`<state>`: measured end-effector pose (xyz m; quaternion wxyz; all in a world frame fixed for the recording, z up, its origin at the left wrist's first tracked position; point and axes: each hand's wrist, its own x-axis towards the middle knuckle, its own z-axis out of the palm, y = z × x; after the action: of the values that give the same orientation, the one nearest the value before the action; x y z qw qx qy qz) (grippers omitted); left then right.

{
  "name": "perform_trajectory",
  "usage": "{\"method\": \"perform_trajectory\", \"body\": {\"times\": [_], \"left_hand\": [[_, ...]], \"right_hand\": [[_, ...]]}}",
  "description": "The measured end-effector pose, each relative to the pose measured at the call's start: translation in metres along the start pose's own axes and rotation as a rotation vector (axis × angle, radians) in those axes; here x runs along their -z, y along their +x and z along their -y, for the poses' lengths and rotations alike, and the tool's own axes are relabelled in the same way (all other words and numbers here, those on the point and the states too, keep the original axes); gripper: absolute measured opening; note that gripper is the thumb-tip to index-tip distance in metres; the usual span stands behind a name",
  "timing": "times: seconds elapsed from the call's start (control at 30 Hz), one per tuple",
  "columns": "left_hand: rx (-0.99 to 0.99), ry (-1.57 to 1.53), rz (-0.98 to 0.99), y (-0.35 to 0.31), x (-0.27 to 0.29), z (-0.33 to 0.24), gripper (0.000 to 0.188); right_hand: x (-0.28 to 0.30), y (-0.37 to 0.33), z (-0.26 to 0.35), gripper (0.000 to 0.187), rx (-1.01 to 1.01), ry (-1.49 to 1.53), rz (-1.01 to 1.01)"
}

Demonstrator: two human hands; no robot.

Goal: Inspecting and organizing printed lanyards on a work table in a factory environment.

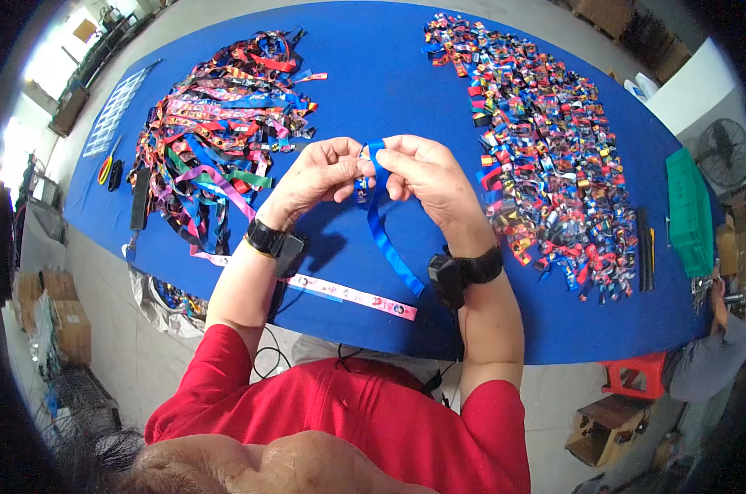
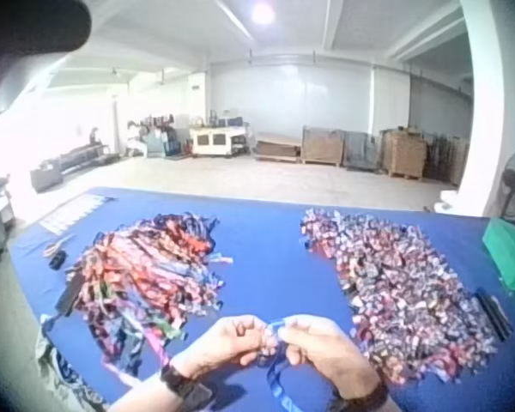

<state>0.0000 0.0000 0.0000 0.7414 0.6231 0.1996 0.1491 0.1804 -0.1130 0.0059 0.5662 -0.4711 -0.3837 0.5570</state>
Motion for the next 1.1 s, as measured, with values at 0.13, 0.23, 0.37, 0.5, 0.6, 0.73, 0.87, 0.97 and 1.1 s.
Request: {"method": "perform_trajectory", "body": {"times": [0.13,0.23,0.37,0.5,0.6,0.73,0.87,0.97,1.1], "left_hand": [[-0.076,-0.096,-0.022,0.004,0.002,0.016,0.018],[-0.102,-0.111,-0.044,0.008,0.003,0.021,0.016],[-0.134,-0.136,-0.077,0.012,0.004,0.031,0.014],[-0.121,-0.09,-0.102,0.011,0.008,0.042,0.011],[-0.212,0.001,-0.149,0.012,0.005,0.05,0.007],[-0.176,0.027,-0.16,0.007,-0.003,0.041,0.003],[-0.18,0.096,-0.16,0.006,-0.003,0.038,0.002],[-0.177,0.093,-0.144,0.006,-0.002,0.041,0.002],[-0.164,0.029,-0.107,0.007,-0.004,0.04,0.007]], "right_hand": [[-0.007,-0.005,0.006,0.023,-0.006,-0.098,-0.018],[-0.004,-0.001,0.0,0.023,-0.021,-0.163,-0.059],[-0.005,0.002,-0.007,0.021,0.006,-0.181,-0.098],[-0.01,0.006,-0.016,0.014,0.042,-0.252,-0.131],[-0.012,0.008,-0.024,0.011,0.094,-0.239,-0.148],[-0.015,0.005,-0.021,0.011,0.098,-0.286,-0.192],[-0.019,0.003,-0.019,0.012,0.101,-0.362,-0.242],[-0.02,0.005,-0.017,0.014,0.114,-0.438,-0.267],[-0.015,0.006,-0.021,0.016,0.13,-0.439,-0.296]]}}
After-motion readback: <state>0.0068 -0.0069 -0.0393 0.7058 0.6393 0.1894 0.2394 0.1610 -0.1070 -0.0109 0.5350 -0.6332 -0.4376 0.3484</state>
